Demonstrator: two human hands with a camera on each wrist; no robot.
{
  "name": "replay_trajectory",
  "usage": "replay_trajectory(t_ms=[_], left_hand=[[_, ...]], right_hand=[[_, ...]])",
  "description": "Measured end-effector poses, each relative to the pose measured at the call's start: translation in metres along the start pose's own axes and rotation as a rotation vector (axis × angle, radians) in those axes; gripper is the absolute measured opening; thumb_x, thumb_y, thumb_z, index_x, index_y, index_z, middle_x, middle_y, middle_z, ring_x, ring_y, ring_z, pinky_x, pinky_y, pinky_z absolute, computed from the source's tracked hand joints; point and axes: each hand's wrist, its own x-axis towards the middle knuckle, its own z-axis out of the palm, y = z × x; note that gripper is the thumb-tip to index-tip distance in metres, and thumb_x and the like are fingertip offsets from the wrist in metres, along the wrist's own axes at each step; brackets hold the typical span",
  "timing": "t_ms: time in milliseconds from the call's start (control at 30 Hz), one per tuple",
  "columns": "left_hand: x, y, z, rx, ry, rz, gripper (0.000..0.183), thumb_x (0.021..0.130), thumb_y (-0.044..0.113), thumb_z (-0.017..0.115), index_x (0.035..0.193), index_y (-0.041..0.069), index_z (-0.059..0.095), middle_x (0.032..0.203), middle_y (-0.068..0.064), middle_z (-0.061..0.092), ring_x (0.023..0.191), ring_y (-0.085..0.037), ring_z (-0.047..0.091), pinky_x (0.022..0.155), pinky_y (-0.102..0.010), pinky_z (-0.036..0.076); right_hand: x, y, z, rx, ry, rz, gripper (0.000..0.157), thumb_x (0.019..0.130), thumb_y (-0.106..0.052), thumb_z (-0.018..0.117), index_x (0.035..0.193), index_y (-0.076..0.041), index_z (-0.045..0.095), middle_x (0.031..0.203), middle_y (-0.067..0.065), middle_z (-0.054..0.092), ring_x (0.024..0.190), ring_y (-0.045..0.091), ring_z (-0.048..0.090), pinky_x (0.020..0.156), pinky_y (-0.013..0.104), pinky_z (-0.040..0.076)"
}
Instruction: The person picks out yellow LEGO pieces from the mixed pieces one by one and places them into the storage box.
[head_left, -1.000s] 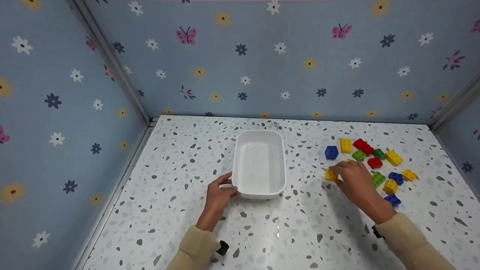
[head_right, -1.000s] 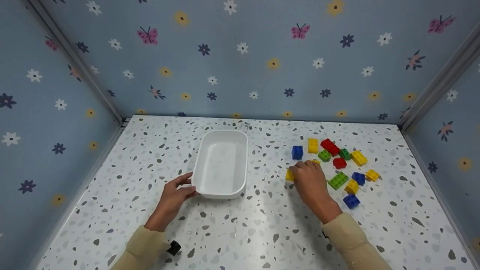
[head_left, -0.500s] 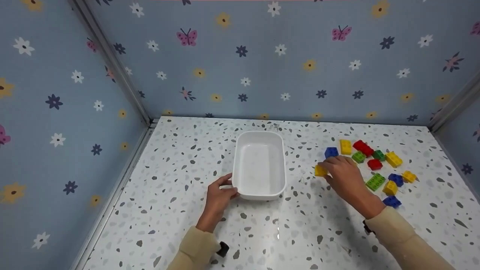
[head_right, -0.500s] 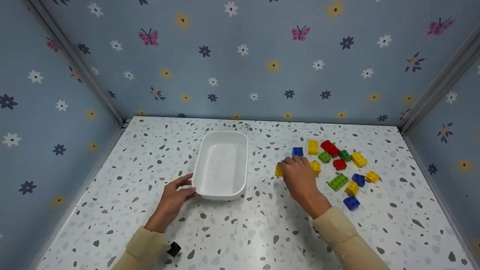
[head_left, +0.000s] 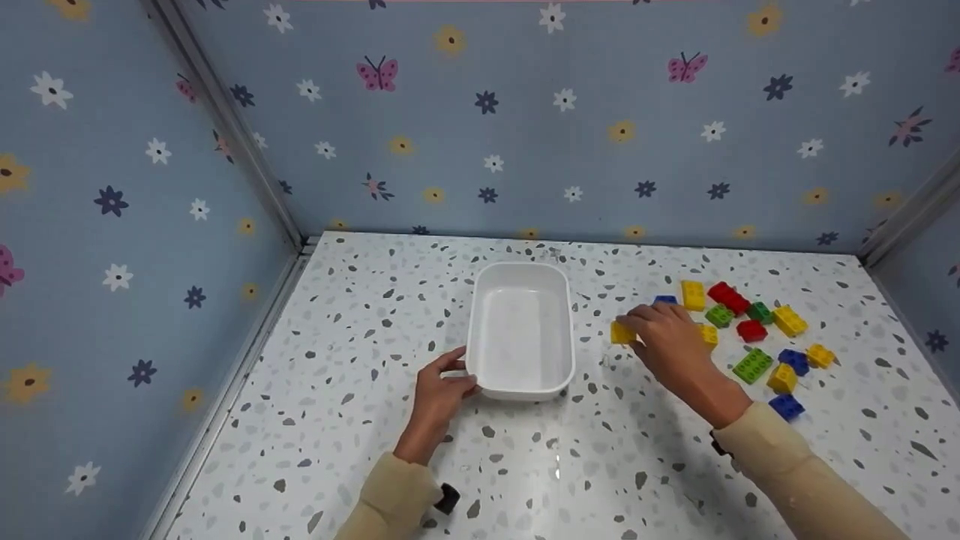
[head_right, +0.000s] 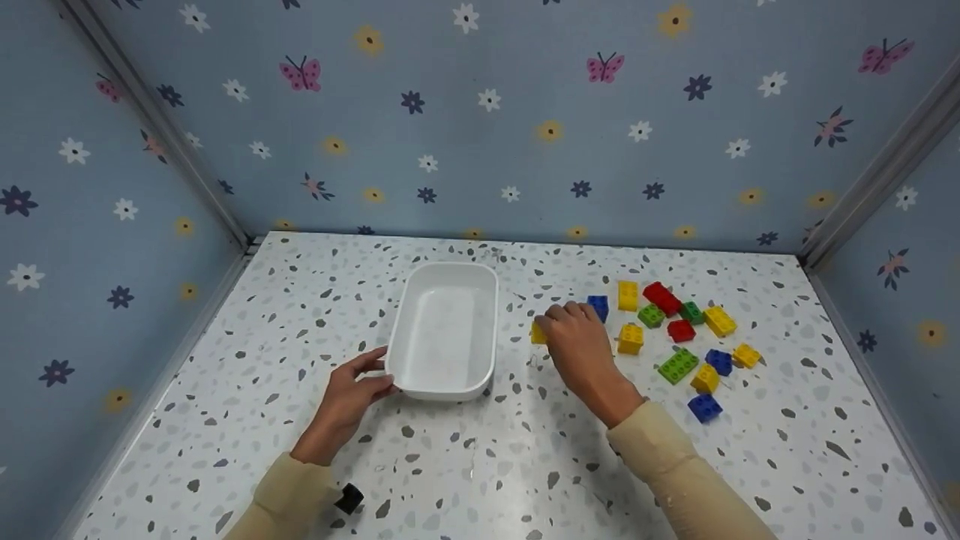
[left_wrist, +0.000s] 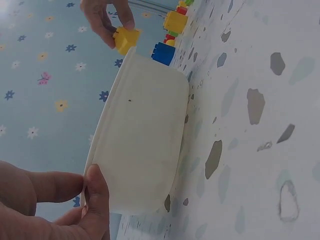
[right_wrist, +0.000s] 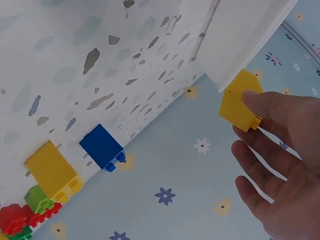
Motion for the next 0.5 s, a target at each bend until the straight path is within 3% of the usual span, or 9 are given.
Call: replay_trajectory(t_ms=[500], left_hand=[[0.001, 0.0, 0.0, -0.002, 0.004, -0.002, 0.057, 0.092, -0.01, 0.066, 0.147, -0.005, 0.057, 0.124, -0.022, 0.059, 0.093, -0.023, 0.07, 0.084, -0.031, 0.065]], right_hand=[[0.014, -0.015, 0.0, -0.027, 0.007, -0.046, 0.035, 0.087, 0.0, 0.084, 0.122, -0.005, 0.079, 0.117, 0.015, 0.076, 0.111, 0.037, 0.066, 0.108, 0.055, 0.052]])
